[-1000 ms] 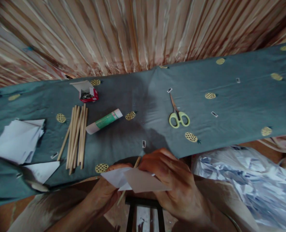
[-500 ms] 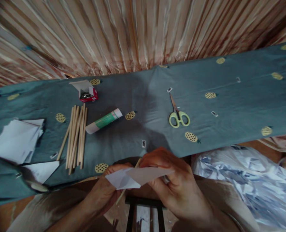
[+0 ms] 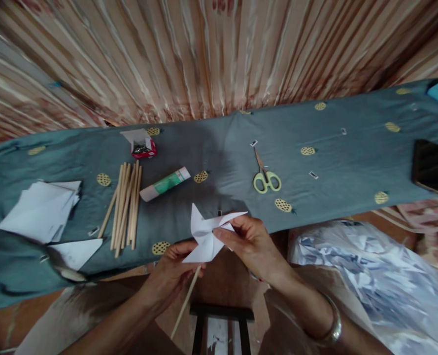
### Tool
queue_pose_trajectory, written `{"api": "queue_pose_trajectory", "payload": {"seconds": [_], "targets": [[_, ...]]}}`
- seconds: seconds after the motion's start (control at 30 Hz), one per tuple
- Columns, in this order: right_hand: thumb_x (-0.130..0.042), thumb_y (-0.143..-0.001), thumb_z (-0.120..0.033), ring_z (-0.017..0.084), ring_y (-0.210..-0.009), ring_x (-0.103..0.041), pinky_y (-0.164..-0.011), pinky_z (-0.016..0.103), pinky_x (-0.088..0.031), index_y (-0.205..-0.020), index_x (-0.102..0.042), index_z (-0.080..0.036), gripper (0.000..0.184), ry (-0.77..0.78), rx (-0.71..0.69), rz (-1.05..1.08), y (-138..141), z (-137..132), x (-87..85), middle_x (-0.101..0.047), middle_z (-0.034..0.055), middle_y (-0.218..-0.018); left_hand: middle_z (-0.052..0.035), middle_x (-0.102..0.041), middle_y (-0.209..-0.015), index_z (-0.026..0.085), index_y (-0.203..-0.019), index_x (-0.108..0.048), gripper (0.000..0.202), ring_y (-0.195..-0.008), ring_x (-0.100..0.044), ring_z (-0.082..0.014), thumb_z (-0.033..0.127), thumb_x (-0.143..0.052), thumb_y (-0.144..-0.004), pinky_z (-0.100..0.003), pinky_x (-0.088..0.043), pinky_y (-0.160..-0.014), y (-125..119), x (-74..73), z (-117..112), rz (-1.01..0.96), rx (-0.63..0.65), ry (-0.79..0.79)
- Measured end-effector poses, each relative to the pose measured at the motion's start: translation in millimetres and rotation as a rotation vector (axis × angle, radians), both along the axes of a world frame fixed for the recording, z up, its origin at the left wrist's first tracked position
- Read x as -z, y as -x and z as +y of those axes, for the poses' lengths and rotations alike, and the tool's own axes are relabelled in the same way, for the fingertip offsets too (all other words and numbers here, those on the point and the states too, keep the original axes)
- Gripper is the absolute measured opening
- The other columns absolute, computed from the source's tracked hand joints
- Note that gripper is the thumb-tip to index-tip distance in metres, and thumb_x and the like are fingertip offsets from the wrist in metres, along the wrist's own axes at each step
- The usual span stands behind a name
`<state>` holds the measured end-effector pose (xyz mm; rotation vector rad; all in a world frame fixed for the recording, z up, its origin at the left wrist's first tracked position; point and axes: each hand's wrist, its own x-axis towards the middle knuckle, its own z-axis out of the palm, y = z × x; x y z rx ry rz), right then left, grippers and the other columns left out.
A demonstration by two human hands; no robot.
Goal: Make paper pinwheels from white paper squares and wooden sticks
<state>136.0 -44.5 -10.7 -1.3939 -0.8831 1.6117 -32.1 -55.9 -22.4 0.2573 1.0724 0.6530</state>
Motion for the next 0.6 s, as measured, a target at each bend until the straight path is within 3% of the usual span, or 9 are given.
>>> {"api": "queue_pose_trajectory", "payload": {"seconds": [0.2, 0.6], "targets": [[-0.082, -0.063, -0.043, 0.011, -0.058, -0.057, -0.057, 0.023, -0.047, -0.068, -0.069, -0.018, 0.028, 0.059, 0.04, -0.038, 2.9, 5.4, 2.1, -0.068, -0.0002, -0.065, -0.0006, -0.066, -0.054, 0.014, -0.063, -0.076, 0.024, -0.046, -0.055, -0.0065, 0.014, -0.086, -0.041, -0.015, -0.045, -0.047, -1.4, 6.0, -0.7, -0.001, -0.023, -0.044], [-0.081, -0.061, -0.034, 0.013, -0.064, -0.06, -0.062, 0.026, -0.046, -0.079, -0.071, -0.022, 0.024, -0.015, 0.101, 0.061, 9.5, 10.9, -2.2, -0.07, -0.0014, -0.072, -0.0005, -0.066, -0.053, 0.013, -0.067, -0.077, 0.031, -0.045, -0.054, -0.0056, 0.016, -0.089, -0.038, -0.015, -0.044, -0.048, -3.0, 2.3, 4.7, 0.019, -0.039, -0.123]]}}
